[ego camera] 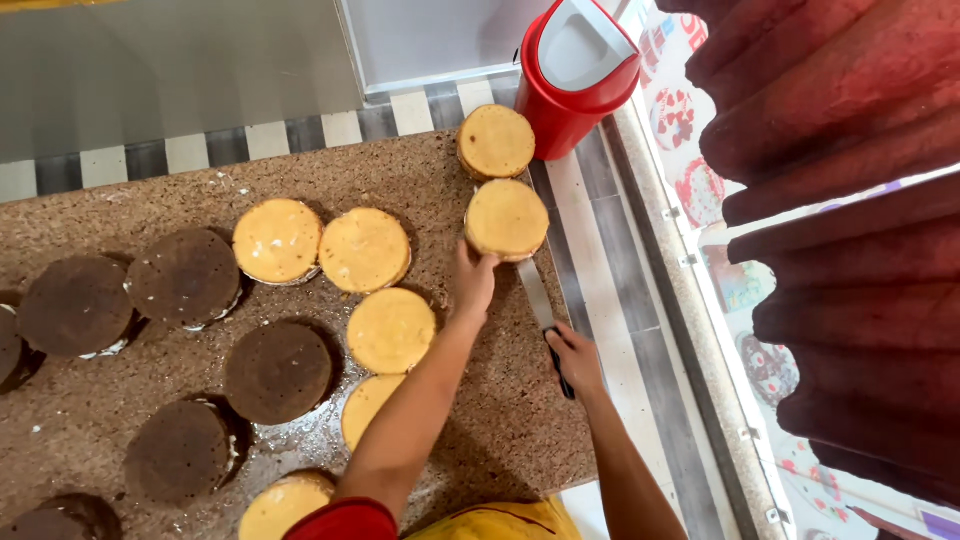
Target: The person sprinkles syrup from a plastic bottle over round sponge cake layers arranged on a counter, then uses a knife to lift and stack the moistened layers into piles, working through the chocolate and yellow layers one at a time.
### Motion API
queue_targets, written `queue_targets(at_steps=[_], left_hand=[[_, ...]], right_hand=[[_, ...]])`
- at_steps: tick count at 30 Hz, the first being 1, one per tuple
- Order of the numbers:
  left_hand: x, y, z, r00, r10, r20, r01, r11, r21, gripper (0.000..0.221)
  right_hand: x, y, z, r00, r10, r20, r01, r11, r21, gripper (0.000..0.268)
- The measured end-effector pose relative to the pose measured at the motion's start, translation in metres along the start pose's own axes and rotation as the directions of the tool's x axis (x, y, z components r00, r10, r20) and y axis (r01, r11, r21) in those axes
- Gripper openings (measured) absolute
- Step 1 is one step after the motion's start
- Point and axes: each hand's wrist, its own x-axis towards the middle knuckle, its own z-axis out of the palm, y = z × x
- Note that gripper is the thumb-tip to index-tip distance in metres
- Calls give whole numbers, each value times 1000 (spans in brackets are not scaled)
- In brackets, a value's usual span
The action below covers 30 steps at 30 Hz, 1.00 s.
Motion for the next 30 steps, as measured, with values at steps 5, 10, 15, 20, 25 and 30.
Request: queue_targets(at_steps=[5, 10, 15, 20, 25, 30], left_hand=[[144, -175, 69, 963, -111, 244, 253, 676, -692, 56], [108, -136, 21, 920, -46, 390, 244, 845, -476, 68], [-24, -64, -104, 889, 442, 120, -458, 861, 222, 44], [-71, -103, -168, 771, 587, 246, -528, 374, 762, 47], [-81, -100, -170, 850, 459, 258, -440, 350, 827, 55], [-107, -80, -157, 820, 453, 349, -502, 277, 819, 56]], right_hand=[[-13, -1, -4, 999, -12, 50, 14, 1000, -28, 31], [-75, 66, -71, 1000, 13, -6, -14, 981, -192, 35], [-131, 66, -102, 953, 291, 80, -221, 852, -475, 40], [-88, 62, -20, 917, 172, 359, 86, 796, -599, 36], [-69, 23, 64, 885, 136, 444, 72, 904, -421, 39], [-97, 39, 43, 899, -36, 436, 156, 958, -243, 36]])
